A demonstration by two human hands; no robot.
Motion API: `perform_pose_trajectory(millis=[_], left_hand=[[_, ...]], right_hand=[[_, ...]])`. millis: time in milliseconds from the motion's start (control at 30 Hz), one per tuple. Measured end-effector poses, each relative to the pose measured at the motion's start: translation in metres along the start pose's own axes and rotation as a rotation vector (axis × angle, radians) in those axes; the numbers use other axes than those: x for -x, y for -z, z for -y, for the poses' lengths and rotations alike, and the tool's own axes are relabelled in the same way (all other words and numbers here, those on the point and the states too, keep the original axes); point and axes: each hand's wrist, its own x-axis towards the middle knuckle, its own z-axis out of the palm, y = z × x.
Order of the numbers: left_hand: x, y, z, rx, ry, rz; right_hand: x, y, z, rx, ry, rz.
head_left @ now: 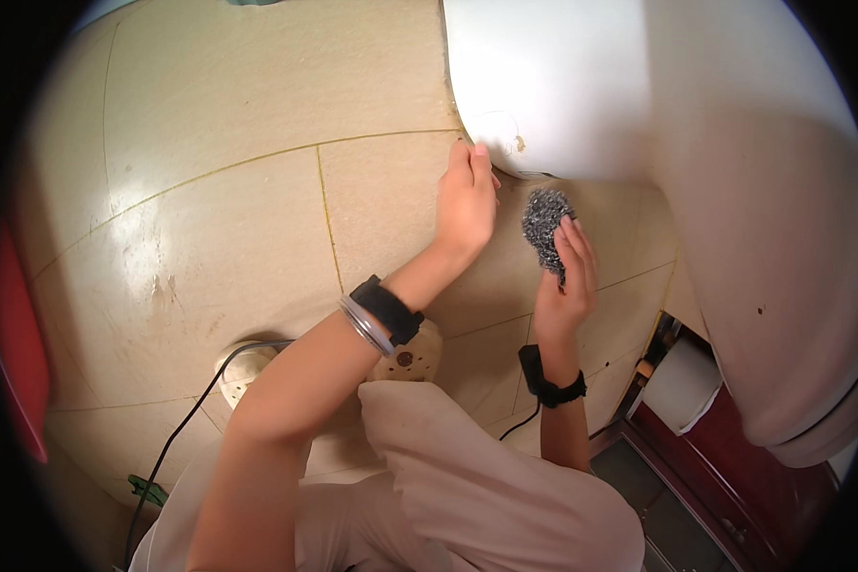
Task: The person lifts a pink plastic basin filled with water, walks over to a toilet bowl, and rubs the exterior porcelain surface with a steel wool scrubbing pad.
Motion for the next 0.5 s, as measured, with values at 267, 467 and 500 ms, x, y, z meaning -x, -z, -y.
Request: perform_pose_trajectory(millis=[267,467,500], left_hand=[[0.021,-0.006,-0.006,-0.167,-0.526,0.051],[0.038,-0.003,0.009,-0.306,-0.564,0.073],[0.040,-0.002,0.015,-0.398,-0.576,0.043]], right_hand=[[-0.069,-0.006,-0.001,0.344,0.622,-0.102],[-0.059,-0.015,-0.018,0.355,0.646,0.085],[-0.052,-0.019,-0.028,0.351,0.648,0.088]])
